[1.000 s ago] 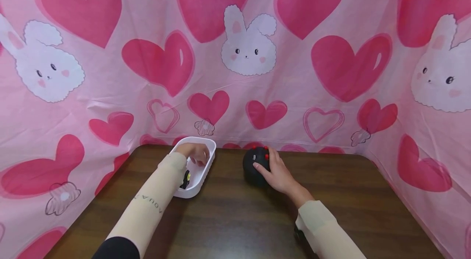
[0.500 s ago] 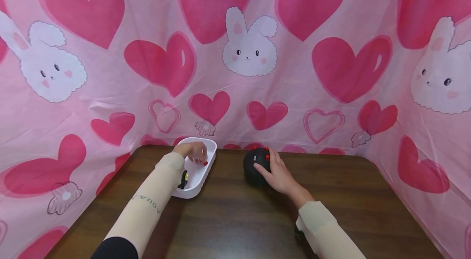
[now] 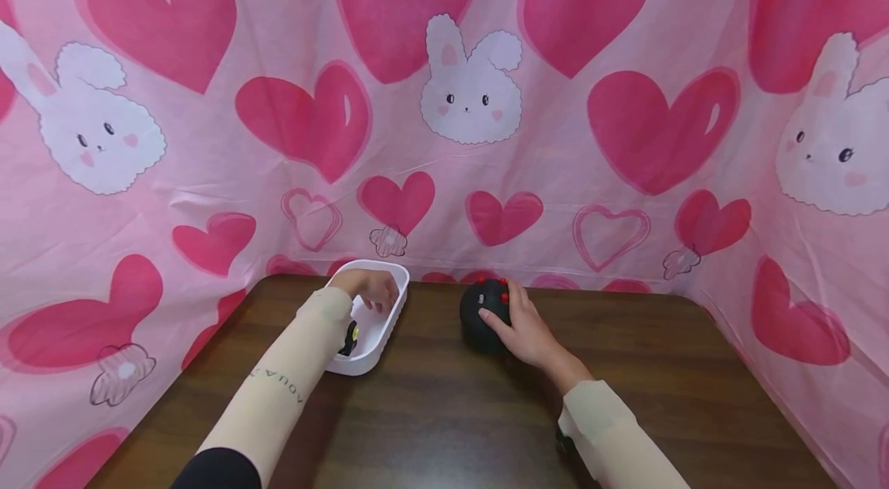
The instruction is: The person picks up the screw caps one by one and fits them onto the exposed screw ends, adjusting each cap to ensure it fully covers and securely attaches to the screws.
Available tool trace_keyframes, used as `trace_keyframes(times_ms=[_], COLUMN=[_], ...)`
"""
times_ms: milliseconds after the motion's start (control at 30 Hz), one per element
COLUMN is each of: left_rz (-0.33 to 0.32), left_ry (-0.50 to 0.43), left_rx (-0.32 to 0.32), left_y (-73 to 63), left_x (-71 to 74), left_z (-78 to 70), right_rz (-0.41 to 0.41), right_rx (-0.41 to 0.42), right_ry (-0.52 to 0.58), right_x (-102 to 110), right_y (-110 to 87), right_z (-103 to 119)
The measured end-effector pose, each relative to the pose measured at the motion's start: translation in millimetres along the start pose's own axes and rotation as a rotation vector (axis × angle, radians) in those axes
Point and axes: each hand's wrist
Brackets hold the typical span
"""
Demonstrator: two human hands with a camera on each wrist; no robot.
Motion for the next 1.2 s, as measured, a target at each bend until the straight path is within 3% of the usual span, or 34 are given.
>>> trace_keyframes(times_ms=[233,500,733,967,1200], left_rz=[-0.035,-0.090,-0.125,-0.116,-0.109], left_ry=[-0.008,0.102,0.089,0.114,0.075], left_rx=[0.036,0.045,0.027,0.018,0.045], left_y=[-0.8,3.4,3.8,2.7,2.5], left_x=[-3.5,-9.1,-7.6,-5.7,-4.1], left_z=[-0.8,-0.1,2.5,2.1,0.5], right_rz=[-0.011,0.005,-0.011,-0.008,-0.005], right_rx=[0.006,-0.007,0.014,0.005,-0.009], right_ry=[-0.006,-0.004,-0.006,-0.006,0.002], right_x=[-1.0,-1.6,-1.0,-1.2,-1.1], right_y=[-0.7,-0.8,0.1,0.8,0.9], right_z=[-1.1,0.0,-0.2,-0.9,-0.9])
Point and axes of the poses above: each hand's wrist, its own y-axis towards the middle knuckle, its own x-axis out of the back of the hand, z = x × y, and after that the axes turned 8 degrees about -x, right-handed
